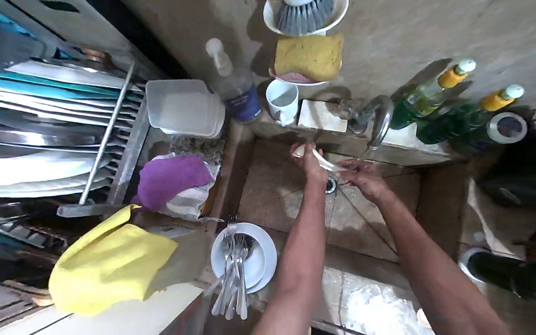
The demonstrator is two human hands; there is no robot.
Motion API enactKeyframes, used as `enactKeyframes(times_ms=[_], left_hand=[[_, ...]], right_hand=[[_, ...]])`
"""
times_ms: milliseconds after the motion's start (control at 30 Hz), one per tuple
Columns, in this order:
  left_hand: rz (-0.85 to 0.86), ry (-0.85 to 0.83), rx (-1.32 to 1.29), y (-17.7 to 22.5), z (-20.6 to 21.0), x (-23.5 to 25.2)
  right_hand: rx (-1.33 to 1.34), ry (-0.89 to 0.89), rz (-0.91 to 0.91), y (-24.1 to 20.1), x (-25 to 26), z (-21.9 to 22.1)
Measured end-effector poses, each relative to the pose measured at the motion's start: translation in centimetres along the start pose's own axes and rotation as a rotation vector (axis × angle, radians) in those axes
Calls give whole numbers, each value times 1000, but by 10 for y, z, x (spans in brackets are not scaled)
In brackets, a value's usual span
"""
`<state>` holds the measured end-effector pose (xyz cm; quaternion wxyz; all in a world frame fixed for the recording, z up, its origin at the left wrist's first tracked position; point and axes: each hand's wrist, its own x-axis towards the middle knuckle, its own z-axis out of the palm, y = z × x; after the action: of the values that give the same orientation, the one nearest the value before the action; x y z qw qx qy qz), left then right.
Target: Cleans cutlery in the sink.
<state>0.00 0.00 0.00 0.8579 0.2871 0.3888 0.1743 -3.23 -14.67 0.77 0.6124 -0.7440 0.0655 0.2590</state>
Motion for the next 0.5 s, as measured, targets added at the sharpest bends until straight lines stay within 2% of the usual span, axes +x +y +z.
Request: enactKeyframes(times_ms=[133, 233, 333, 400, 500], left_hand=[[-235, -6, 529, -32, -27, -34], [-350, 105, 496, -51, -22, -39], [-398, 141, 481, -58, -23, -45], [-386, 97, 463, -44, -27, -48], [-229, 25, 586, 3, -35, -51]], right_hand=[[-244, 60, -96, 16, -35, -22], [-385, 0, -133, 34, -66, -33], [-656, 56, -210, 43, -83, -32], [-630, 36, -252, 35, -88, -26], [-264, 4, -233, 11, -93, 1]])
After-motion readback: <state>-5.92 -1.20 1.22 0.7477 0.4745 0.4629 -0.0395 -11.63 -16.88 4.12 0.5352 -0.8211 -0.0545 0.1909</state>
